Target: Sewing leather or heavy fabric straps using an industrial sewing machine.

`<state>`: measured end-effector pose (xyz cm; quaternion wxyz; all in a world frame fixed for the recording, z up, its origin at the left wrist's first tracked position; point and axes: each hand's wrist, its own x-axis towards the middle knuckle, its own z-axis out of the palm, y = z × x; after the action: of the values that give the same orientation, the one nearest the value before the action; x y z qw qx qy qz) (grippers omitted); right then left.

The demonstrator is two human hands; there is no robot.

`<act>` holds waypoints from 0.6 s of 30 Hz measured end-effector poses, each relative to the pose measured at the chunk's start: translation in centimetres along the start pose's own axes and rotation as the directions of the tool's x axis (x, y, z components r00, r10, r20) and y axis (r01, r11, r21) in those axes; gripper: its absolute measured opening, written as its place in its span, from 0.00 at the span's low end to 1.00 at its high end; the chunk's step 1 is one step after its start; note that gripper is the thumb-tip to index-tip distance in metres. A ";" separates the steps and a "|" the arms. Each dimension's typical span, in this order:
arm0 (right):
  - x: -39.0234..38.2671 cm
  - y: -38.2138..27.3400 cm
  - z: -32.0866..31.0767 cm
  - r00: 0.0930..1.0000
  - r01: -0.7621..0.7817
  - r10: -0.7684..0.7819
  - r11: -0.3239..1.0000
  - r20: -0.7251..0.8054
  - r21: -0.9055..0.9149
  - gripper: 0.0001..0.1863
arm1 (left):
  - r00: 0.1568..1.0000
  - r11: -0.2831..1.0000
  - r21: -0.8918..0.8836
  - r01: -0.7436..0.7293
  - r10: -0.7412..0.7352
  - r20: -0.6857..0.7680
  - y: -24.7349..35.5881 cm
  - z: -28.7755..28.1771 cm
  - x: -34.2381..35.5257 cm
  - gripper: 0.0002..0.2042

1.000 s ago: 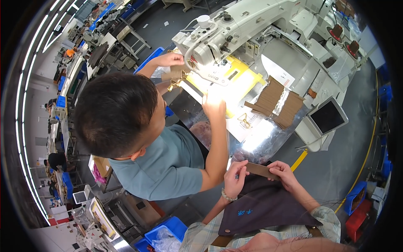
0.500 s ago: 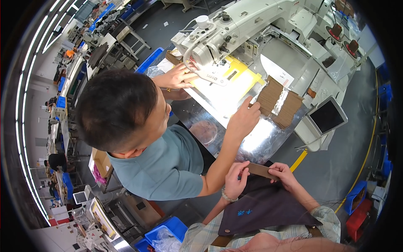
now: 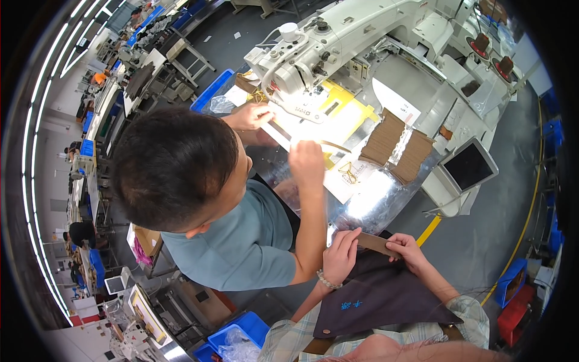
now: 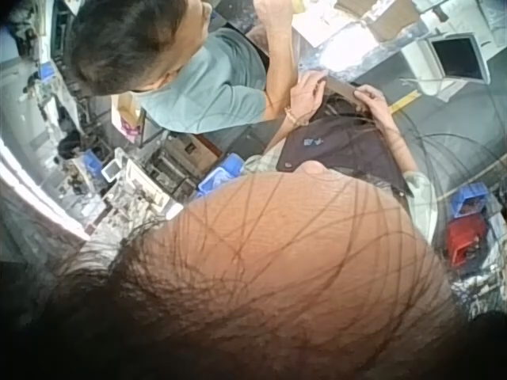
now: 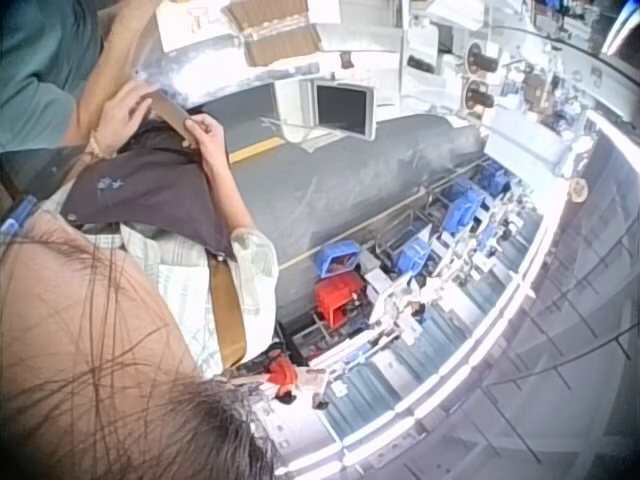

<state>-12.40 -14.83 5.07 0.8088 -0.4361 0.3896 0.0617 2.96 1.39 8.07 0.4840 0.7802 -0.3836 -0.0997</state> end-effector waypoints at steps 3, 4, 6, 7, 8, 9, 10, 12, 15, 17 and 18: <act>0.2 0.1 -0.1 1.000 -0.019 0.019 1.000 -0.022 -0.019 0.05 | 1.000 0.999 0.036 -0.002 0.002 0.007 0.0 0.0 -0.1 0.14; 0.2 0.1 -0.1 1.000 0.010 -0.010 1.000 0.003 -0.012 0.05 | 1.000 0.999 0.049 -0.006 0.006 0.013 -0.1 -0.1 -0.1 0.15; 0.2 0.1 -0.2 1.000 -0.009 0.009 1.000 -0.013 -0.027 0.05 | 0.999 0.998 0.052 0.018 -0.019 0.028 -0.1 -0.1 -0.2 0.14; 0.2 0.2 -0.2 1.000 0.013 -0.013 1.000 0.003 -0.020 0.05 | 0.998 0.998 0.053 0.041 -0.044 0.043 -0.1 -0.2 -0.3 0.14; 0.2 0.2 -0.2 1.000 0.011 -0.011 1.000 0.005 -0.021 0.05 | 0.998 0.998 0.053 0.041 -0.044 0.043 -0.1 -0.1 -0.3 0.14; 0.3 0.2 -0.2 1.000 -0.020 0.019 0.999 -0.017 -0.031 0.05 | 0.998 0.998 0.057 0.032 -0.034 0.045 -0.2 -0.1 -0.2 0.14; 0.3 0.2 -0.3 1.000 0.010 -0.010 1.000 0.007 -0.021 0.05 | 0.999 0.998 0.060 0.022 -0.025 0.047 -0.2 -0.1 -0.2 0.14; 0.2 0.3 -0.3 1.000 -0.019 0.018 0.999 -0.016 -0.034 0.06 | 0.997 0.997 0.067 0.035 -0.039 0.062 -0.2 -0.2 -0.3 0.14; 0.3 0.5 -0.5 1.000 -0.013 0.013 1.000 -0.015 -0.028 0.06 | 0.996 0.996 0.078 0.039 -0.045 0.078 -0.2 -0.2 -0.3 0.14; 0.4 0.6 -0.5 1.000 0.014 -0.014 1.000 0.000 -0.023 0.06 | 0.996 0.996 0.082 0.030 -0.037 0.078 -0.3 -0.1 -0.2 0.14; 0.5 0.6 -0.5 0.998 -0.041 0.039 0.998 -0.043 -0.042 0.06 | 0.998 0.997 0.078 0.016 -0.021 0.067 -0.3 -0.1 -0.2 0.14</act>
<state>-12.62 -14.94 4.22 0.7896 -0.4465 0.4139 0.0771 3.04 1.60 7.80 0.4394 0.7979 -0.3961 -0.1155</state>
